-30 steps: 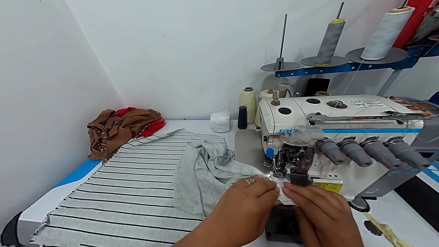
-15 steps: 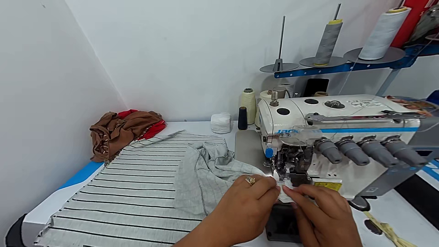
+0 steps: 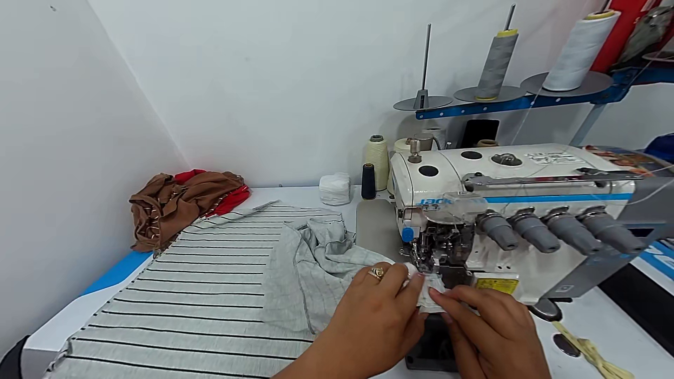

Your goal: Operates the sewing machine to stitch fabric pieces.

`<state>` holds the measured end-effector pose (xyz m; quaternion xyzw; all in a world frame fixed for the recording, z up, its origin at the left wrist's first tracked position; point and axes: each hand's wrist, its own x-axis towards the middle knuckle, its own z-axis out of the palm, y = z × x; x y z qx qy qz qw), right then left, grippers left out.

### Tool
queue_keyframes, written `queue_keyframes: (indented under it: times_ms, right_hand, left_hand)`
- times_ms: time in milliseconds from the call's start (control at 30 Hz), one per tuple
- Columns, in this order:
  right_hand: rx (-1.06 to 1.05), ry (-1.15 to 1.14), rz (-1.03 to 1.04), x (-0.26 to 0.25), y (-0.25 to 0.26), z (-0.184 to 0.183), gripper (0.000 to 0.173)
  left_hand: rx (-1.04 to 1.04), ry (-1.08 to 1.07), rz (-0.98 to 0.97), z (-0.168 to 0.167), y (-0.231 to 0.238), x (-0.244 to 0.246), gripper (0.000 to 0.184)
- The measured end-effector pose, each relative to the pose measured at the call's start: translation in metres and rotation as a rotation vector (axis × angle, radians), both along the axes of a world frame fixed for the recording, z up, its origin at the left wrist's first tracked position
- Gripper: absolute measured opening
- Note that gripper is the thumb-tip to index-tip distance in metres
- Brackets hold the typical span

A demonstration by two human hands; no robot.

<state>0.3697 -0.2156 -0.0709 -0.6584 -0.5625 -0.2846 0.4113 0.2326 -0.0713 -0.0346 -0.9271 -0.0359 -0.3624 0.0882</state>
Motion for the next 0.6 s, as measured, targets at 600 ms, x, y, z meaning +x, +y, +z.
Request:
queue_keyframes:
  times_ms: [600]
  right_hand:
    - [0.005,0.013,-0.084,-0.0046,0.0039,0.0023,0.034]
  left_hand:
    - [-0.126,0.038,0.099,0.0046,-0.0053,0.0048,0.051]
